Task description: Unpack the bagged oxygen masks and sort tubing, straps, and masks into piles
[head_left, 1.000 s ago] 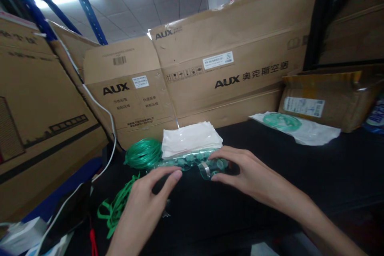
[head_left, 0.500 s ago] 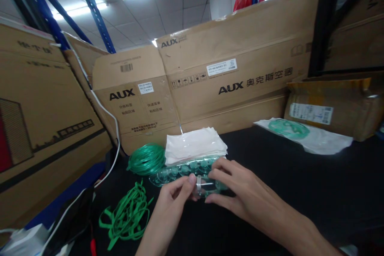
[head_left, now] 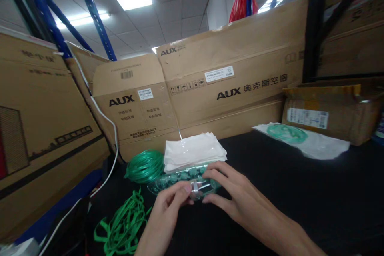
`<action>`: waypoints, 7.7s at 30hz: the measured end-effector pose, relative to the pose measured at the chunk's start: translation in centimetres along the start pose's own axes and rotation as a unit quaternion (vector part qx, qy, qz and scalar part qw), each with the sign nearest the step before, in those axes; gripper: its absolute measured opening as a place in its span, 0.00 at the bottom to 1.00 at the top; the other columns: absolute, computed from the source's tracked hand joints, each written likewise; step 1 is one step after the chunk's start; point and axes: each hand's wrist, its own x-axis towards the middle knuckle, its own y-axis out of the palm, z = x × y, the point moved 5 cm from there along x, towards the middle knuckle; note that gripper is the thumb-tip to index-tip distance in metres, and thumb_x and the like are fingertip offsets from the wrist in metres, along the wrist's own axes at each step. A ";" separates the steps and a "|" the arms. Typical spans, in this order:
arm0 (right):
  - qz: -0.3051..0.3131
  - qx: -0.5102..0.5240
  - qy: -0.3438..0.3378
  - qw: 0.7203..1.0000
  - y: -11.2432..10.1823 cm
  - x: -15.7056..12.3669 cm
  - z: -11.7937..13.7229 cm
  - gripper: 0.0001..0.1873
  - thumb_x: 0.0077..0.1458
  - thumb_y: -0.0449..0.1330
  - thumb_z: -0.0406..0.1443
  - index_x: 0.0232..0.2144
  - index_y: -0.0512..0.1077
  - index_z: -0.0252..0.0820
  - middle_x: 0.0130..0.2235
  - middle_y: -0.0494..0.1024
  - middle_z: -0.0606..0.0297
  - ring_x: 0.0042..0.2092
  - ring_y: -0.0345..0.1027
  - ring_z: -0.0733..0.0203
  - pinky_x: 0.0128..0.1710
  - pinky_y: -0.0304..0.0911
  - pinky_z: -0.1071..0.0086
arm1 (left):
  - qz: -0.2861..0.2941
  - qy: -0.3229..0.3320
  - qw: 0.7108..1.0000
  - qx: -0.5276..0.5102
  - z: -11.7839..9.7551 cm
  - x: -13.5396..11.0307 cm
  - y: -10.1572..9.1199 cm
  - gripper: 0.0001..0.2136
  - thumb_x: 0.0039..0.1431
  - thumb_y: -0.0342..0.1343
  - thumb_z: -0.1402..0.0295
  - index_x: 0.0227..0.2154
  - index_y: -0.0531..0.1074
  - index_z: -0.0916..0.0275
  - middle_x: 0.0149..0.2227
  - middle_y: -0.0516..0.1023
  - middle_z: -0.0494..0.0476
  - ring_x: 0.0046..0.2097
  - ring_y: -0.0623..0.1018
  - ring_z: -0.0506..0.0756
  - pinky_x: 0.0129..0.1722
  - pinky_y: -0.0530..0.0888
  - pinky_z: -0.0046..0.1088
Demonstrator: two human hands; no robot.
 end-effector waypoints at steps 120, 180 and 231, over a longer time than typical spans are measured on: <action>0.045 0.105 0.189 0.975 0.3 -0.4 -1.9 0.13 0.62 0.60 0.48 0.43 0.77 0.50 0.39 0.81 0.68 0.38 0.70 0.59 0.38 0.63 0.68 | 0.057 0.256 0.931 0.252 -1.8 0.1 -0.4 0.14 0.62 0.63 0.68 0.50 0.78 0.49 0.50 0.82 0.49 0.43 0.81 0.53 0.47 0.76 0.28; 0.082 0.051 0.125 0.987 0.0 -1.3 -4.0 0.23 0.60 0.64 0.42 0.57 0.69 0.56 0.56 0.76 0.68 0.55 0.70 0.56 0.55 0.64 0.65 | 0.095 0.056 0.966 0.234 -0.8 0.3 0.7 0.14 0.68 0.53 0.56 0.40 0.80 0.57 0.41 0.83 0.52 0.44 0.79 0.57 0.46 0.72 0.27; 0.043 -0.004 0.115 0.992 -3.0 2.1 -11.9 0.14 0.61 0.57 0.34 0.44 0.81 0.39 0.44 0.83 0.56 0.44 0.76 0.53 0.48 0.68 0.61 | 0.120 0.222 0.882 0.397 0.6 7.6 4.0 0.14 0.67 0.50 0.76 0.51 0.75 0.61 0.51 0.78 0.60 0.53 0.77 0.58 0.57 0.71 0.36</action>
